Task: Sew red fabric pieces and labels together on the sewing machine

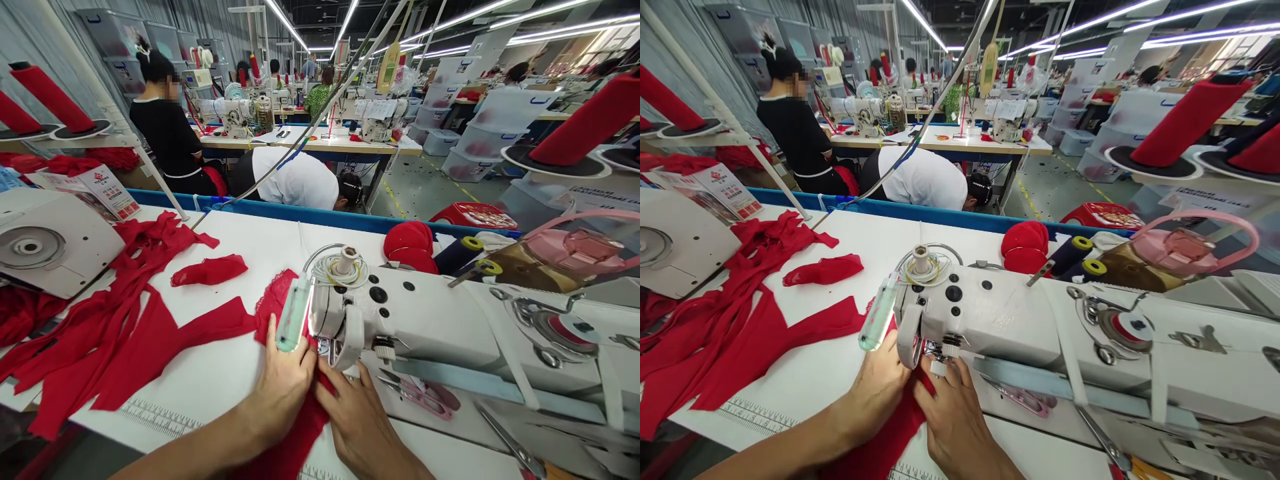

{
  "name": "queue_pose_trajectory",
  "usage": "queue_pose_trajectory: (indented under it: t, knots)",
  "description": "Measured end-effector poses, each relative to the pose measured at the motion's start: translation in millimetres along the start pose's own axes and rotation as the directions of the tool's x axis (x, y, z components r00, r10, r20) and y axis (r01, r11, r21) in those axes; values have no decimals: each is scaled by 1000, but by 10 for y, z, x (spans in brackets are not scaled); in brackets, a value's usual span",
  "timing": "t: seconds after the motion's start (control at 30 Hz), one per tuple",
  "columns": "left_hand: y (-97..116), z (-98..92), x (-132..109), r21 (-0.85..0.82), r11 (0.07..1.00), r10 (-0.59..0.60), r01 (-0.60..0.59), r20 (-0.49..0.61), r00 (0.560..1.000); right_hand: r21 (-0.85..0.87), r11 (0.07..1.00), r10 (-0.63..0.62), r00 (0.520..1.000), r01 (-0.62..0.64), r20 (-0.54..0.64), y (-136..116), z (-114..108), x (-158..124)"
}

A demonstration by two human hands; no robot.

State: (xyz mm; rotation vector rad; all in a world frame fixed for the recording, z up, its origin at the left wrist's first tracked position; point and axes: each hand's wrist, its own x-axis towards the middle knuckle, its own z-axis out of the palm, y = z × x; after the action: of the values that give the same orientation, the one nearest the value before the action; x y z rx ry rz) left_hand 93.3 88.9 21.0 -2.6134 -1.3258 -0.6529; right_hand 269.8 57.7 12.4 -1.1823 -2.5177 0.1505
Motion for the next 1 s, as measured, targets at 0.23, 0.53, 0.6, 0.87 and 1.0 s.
queue_pose_trajectory:
  t: [0.23, 0.53, 0.6, 0.87, 1.0]
  knots:
    - [-209, 69, -152, -20, 999, 28, -27, 12, 1000, 61, 998, -11, 1000, 10, 12, 3, -84, -39]
    - [-39, 12, -166, -27, 999, 18, -21, -121, 993, 140, 990, -14, 1000, 17, -21, -16, -36, -57]
    - [-1, 25, -193, -40, 999, 5, -11, -139, 990, 128, 991, -26, 999, 31, -39, 1, -41, -57]
    - [-118, 60, -68, 17, 993, 117, -116, -180, 977, 21, 998, -59, 997, 61, -57, 69, 47, -88]
    - [-262, 6, 51, 24, 976, 219, -219, -182, 959, -31, 999, -32, 999, 31, -25, 76, 84, -86]
